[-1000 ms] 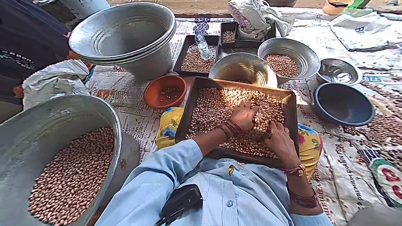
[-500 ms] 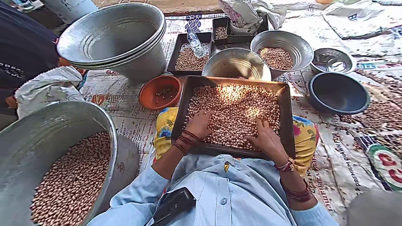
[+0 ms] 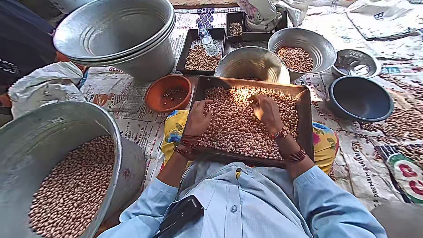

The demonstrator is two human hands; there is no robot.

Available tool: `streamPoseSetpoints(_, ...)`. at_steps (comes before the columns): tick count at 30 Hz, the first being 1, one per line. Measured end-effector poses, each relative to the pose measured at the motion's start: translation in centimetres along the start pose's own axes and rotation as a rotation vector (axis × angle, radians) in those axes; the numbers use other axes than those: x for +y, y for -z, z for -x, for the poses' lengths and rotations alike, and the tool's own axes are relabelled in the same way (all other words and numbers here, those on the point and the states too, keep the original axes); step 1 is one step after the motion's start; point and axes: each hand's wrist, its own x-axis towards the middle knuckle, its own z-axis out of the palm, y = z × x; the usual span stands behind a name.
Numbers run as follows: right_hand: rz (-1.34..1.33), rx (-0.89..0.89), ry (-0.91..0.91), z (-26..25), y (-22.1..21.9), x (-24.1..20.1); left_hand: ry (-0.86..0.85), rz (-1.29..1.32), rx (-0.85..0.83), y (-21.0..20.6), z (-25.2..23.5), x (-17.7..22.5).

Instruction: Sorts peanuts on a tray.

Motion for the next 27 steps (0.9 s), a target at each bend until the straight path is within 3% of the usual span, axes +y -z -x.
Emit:
streamPoseSetpoints(10,0.08,-0.014,-0.035,-0.4,-2.0,1.6,-0.255,-0.115,-0.102,-2.5,1.0,2.9)
streamPoseSetpoints(14,-0.136,-0.067,-0.164,0.7,0.5,1.4,-0.3,-0.177,-0.046,-3.0,0.2,3.3)
streamPoseSetpoints(19,-0.509,0.024,-0.391,2.1,3.1,2.3,-0.247,-0.219,-0.145,-3.5,-0.1,3.0)
streamPoseSetpoints(23,-0.804,-0.012,-0.493,4.1,3.4,2.7,-0.183,-0.256,-0.222,-3.8,-0.2,3.2)
streamPoseSetpoints(25,-0.759,-0.069,-0.514,5.5,3.8,2.7,-0.146,-0.253,-0.235,-3.4,-0.2,3.2)
streamPoseSetpoints(27,-0.547,-0.099,-0.519,6.5,4.5,2.8,-0.109,-0.223,-0.222,-2.8,-0.1,2.9)
